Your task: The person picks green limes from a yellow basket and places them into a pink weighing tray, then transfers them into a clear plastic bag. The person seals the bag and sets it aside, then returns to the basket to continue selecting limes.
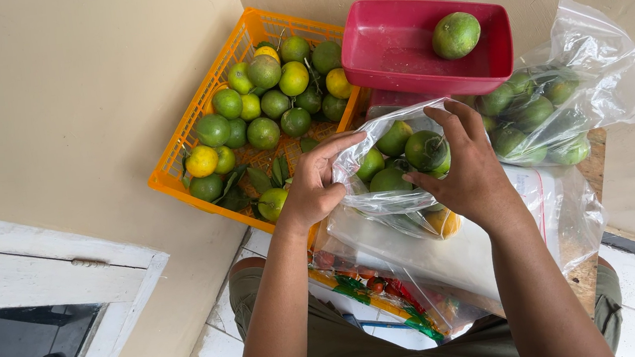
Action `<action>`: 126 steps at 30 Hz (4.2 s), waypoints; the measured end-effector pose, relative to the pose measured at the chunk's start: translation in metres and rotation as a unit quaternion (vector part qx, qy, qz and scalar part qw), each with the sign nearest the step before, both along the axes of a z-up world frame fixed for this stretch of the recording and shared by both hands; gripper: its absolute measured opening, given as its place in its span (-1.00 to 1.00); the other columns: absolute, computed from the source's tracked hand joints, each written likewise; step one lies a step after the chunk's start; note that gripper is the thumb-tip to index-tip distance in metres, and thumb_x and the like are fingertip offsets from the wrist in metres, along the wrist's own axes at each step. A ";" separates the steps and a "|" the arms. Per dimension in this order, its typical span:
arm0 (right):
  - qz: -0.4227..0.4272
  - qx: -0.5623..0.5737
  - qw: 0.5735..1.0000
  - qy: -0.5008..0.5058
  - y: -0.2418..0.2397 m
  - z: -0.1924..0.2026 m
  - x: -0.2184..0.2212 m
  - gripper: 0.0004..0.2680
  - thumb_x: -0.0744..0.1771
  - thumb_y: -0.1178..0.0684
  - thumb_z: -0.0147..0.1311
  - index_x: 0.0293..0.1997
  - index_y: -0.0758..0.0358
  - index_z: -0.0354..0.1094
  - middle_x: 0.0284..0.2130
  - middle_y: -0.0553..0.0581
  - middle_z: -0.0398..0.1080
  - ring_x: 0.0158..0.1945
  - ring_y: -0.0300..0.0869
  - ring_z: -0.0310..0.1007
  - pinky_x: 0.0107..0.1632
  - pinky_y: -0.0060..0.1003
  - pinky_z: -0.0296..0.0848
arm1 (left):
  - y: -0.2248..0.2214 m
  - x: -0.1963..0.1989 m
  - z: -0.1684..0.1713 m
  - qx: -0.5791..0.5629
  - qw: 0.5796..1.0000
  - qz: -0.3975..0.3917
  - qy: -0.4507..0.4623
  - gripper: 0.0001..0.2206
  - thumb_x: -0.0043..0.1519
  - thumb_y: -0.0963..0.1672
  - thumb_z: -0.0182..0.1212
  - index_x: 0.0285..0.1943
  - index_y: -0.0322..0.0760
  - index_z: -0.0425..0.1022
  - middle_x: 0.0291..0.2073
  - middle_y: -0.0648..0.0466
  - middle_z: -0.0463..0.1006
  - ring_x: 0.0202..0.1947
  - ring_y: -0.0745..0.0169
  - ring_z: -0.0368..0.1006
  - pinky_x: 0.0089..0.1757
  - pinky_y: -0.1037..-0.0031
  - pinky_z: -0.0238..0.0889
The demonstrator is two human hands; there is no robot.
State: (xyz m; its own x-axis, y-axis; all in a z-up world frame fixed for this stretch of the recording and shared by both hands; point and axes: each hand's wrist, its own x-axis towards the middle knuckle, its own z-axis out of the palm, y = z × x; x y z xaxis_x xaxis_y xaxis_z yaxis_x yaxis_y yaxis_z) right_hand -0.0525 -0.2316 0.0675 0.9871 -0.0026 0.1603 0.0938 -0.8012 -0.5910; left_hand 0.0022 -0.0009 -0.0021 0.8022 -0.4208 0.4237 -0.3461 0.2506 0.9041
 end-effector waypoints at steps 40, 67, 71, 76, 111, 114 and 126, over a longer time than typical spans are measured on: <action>-0.086 -0.168 0.982 -0.005 -0.033 0.037 0.129 -0.55 0.28 -0.17 0.25 0.22 0.17 0.23 -0.08 0.46 0.37 -0.03 0.33 0.40 -0.03 0.18 0.40 | 0.008 -0.010 0.014 0.052 0.998 -0.010 0.041 -0.36 0.05 -0.36 -0.05 0.42 -0.33 0.33 0.42 -0.16 0.32 -0.10 0.32 0.49 -0.49 0.58 -0.03; -0.030 0.048 0.980 -0.190 0.004 -0.036 -0.020 -0.79 0.27 0.16 0.36 -0.05 0.30 0.51 -0.03 0.32 0.46 -0.04 0.21 0.44 -0.07 -0.05 0.45 | 0.003 -0.009 0.010 -0.001 1.000 0.011 -0.021 -0.30 -0.13 -0.34 0.00 0.34 -0.50 0.43 0.21 -0.30 0.46 0.27 -0.06 0.34 0.19 0.11 0.29; -0.099 0.053 0.972 -0.205 -0.002 -0.042 -0.019 -0.73 0.28 0.13 0.36 0.05 0.25 0.43 0.13 0.28 0.25 0.17 0.26 0.16 0.14 0.13 0.21 | 0.003 -0.008 0.008 -0.002 1.000 0.011 -0.021 -0.33 -0.10 -0.33 0.05 0.34 -0.50 0.43 0.22 -0.28 0.47 0.30 -0.03 0.30 0.23 0.13 0.23; -0.121 0.175 0.973 -0.084 -0.026 -0.047 -0.020 -0.50 0.34 0.17 0.25 0.37 0.47 -0.03 0.05 0.70 0.31 0.11 0.63 0.32 0.05 0.47 0.31 | 0.003 -0.001 0.007 0.005 1.000 0.017 -0.026 -0.44 0.03 -0.32 0.15 0.32 -0.49 0.45 0.17 -0.25 0.50 0.24 -0.01 0.38 0.20 0.18 0.24; -0.133 0.394 0.909 -0.008 -0.056 -0.066 -0.016 -0.79 0.39 0.09 0.13 -0.10 0.55 0.41 -0.60 0.20 0.29 -0.50 -0.14 0.27 -0.40 -0.28 0.34 | -0.007 -0.015 0.013 0.058 0.991 0.093 0.074 -0.69 0.01 -0.31 0.37 -0.03 -0.49 0.66 -0.39 0.06 0.60 -0.31 0.45 0.36 -0.24 0.57 0.34; -0.145 0.371 0.917 -0.013 -0.058 -0.065 -0.025 -0.81 0.37 0.15 0.02 -0.05 0.57 0.34 -0.58 0.21 0.25 -0.48 -0.11 0.26 -0.39 -0.24 0.33 | -0.012 -0.016 0.018 0.120 0.978 0.172 0.001 -0.77 -0.01 -0.30 0.40 -0.17 -0.32 0.73 -0.45 0.05 0.60 -0.36 0.42 0.42 -0.33 0.57 0.30; -0.197 0.358 0.894 -0.183 -0.060 -0.066 -0.029 -0.93 0.33 0.28 0.00 -0.35 0.29 0.26 -0.70 0.08 0.14 -0.61 -0.33 0.03 -0.52 -0.47 0.03 | -0.015 -0.046 0.056 0.244 0.891 0.374 0.080 -0.90 0.12 -0.18 0.30 -0.24 -0.31 0.56 -0.62 0.01 0.44 -0.51 0.24 0.36 -0.37 0.40 0.24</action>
